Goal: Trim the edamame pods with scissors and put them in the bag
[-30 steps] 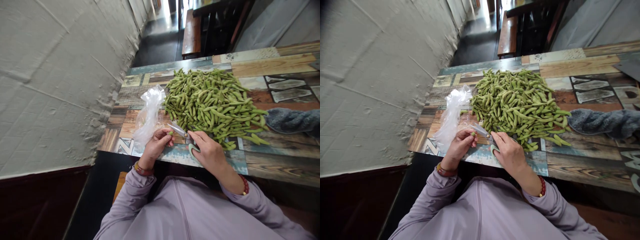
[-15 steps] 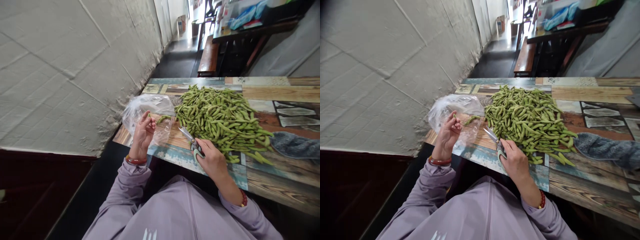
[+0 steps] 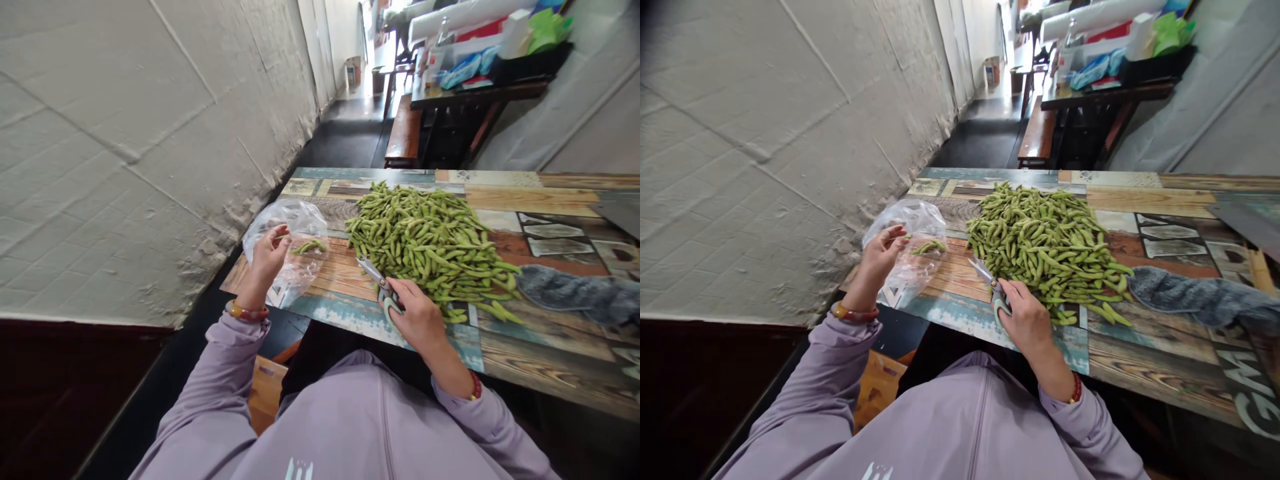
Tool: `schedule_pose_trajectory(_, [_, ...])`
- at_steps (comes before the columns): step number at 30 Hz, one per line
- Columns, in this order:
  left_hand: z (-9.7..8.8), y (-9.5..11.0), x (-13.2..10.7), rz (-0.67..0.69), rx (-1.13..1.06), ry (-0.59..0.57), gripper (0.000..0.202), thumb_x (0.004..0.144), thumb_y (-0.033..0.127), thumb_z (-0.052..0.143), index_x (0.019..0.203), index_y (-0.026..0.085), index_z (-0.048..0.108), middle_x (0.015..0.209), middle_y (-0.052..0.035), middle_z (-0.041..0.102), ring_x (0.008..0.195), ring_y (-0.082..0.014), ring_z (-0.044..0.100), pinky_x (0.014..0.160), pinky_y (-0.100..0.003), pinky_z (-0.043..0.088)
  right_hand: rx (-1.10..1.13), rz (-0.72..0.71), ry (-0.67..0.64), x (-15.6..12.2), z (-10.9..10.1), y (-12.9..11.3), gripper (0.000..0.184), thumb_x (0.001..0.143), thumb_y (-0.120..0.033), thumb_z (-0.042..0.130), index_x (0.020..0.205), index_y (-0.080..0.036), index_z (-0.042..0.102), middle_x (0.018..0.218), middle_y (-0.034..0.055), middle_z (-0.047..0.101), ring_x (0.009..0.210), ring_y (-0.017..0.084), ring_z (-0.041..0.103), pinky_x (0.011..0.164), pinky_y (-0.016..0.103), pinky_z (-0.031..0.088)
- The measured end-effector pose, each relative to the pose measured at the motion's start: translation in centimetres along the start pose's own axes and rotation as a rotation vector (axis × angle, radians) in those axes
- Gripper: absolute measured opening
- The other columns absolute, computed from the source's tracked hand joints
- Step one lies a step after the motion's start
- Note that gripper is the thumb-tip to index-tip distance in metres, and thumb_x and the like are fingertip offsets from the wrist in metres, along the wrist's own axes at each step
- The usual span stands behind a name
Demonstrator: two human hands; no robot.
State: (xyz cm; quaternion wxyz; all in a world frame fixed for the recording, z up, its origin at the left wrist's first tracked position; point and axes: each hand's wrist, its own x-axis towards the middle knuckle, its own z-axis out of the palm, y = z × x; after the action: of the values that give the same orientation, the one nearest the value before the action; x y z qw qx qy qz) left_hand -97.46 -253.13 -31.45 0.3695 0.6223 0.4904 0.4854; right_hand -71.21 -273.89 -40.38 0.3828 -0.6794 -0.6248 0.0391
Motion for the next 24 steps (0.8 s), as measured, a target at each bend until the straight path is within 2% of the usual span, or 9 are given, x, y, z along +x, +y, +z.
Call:
schedule_pose_trajectory(2, [1.3,1.2,-1.9,0.063,0.022,-0.141,0.033,0.077,0.027,0.073,0.108,0.014,0.071,0.101,-0.0102,0.072,0.086,-0.0179,0.068,0.082,-0.030,0.053,0.011,-0.002,0.000,0.1,0.0,-0.1,0.043,0.086,-0.020,0.059,0.129,-0.022,0.063,0.119,0.0071,0.070,0.076,0.017,0.071,0.072,0.030,0.059])
schedule_pose_trajectory(4, [3.1,2.1,-4.0,0.129,0.035,-0.342,0.027,0.078,0.028,0.074,0.103,0.016,0.074,0.099,-0.0104,0.073,0.088,-0.0195,0.067,0.078,-0.030,0.053,0.025,0.007,0.001,0.3,-0.1,-0.1,0.043,0.085,-0.020,0.060,0.128,-0.021,0.063,0.120,0.0074,0.070,0.077,0.018,0.071,0.073,0.030,0.060])
schedule_pose_trajectory(6, [5.2,2.3,-5.8,0.186,0.064,-0.518,0.023,0.079,0.026,0.074,0.100,0.018,0.076,0.095,-0.0095,0.073,0.082,-0.0182,0.065,0.072,-0.028,0.051,0.029,0.032,0.008,0.4,-0.1,-0.2,0.043,0.085,-0.021,0.061,0.128,-0.021,0.064,0.120,0.0074,0.070,0.078,0.018,0.071,0.073,0.030,0.060])
schedule_pose_trajectory(7, [6.2,2.2,-6.4,0.205,0.077,-0.566,0.021,0.080,0.025,0.073,0.100,0.019,0.075,0.094,-0.0091,0.072,0.079,-0.0176,0.065,0.071,-0.028,0.050,0.026,0.051,0.014,0.5,-0.1,-0.2,0.043,0.085,-0.021,0.062,0.128,-0.021,0.064,0.120,0.0073,0.070,0.078,0.018,0.072,0.073,0.031,0.060])
schedule_pose_trajectory(11, [10.0,0.4,-6.6,0.276,0.191,-0.559,0.026,0.084,0.023,0.067,0.109,0.017,0.070,0.097,-0.0088,0.065,0.082,-0.0181,0.061,0.072,-0.030,0.050,-0.008,0.147,0.053,0.7,-0.1,-0.3,0.046,0.084,-0.022,0.063,0.130,-0.023,0.062,0.123,0.0070,0.068,0.084,0.019,0.072,0.074,0.031,0.060])
schedule_pose_trajectory(14, [12.6,-0.9,-5.5,0.346,0.299,-0.555,0.039,0.080,0.021,0.070,0.118,0.015,0.064,0.104,-0.0097,0.058,0.086,-0.0192,0.059,0.083,-0.036,0.051,-0.034,0.157,0.075,1.0,0.0,-0.2,0.047,0.084,-0.022,0.063,0.131,-0.021,0.061,0.125,0.0090,0.067,0.101,0.024,0.070,0.082,0.035,0.059])
schedule_pose_trajectory(17, [14.7,-1.3,-4.7,0.427,0.404,-0.581,0.037,0.079,0.022,0.072,0.114,0.013,0.064,0.106,-0.0114,0.055,0.097,-0.0244,0.058,0.092,-0.041,0.050,-0.036,0.124,0.072,1.7,-0.1,0.5,0.046,0.086,-0.023,0.062,0.131,-0.018,0.060,0.126,0.0112,0.065,0.108,0.026,0.067,0.093,0.040,0.056])
schedule_pose_trajectory(20, [16.2,-1.2,-4.8,0.488,0.433,-0.644,0.032,0.082,0.021,0.069,0.113,0.013,0.065,0.105,-0.0118,0.055,0.101,-0.0266,0.059,0.093,-0.042,0.049,-0.028,0.118,0.102,2.6,-0.7,2.1,0.047,0.085,-0.023,0.062,0.131,-0.018,0.059,0.124,0.0124,0.064,0.105,0.025,0.066,0.093,0.040,0.055])
schedule_pose_trajectory(24, [17.0,-1.2,-5.5,0.532,0.350,-0.744,0.030,0.084,0.018,0.065,0.114,0.018,0.066,0.105,-0.0098,0.057,0.100,-0.0249,0.060,0.091,-0.038,0.049,-0.072,0.179,0.188,3.4,-1.9,5.1,0.044,0.084,-0.028,0.063,0.126,-0.015,0.061,0.116,0.0138,0.064,0.089,0.023,0.066,0.087,0.040,0.056])
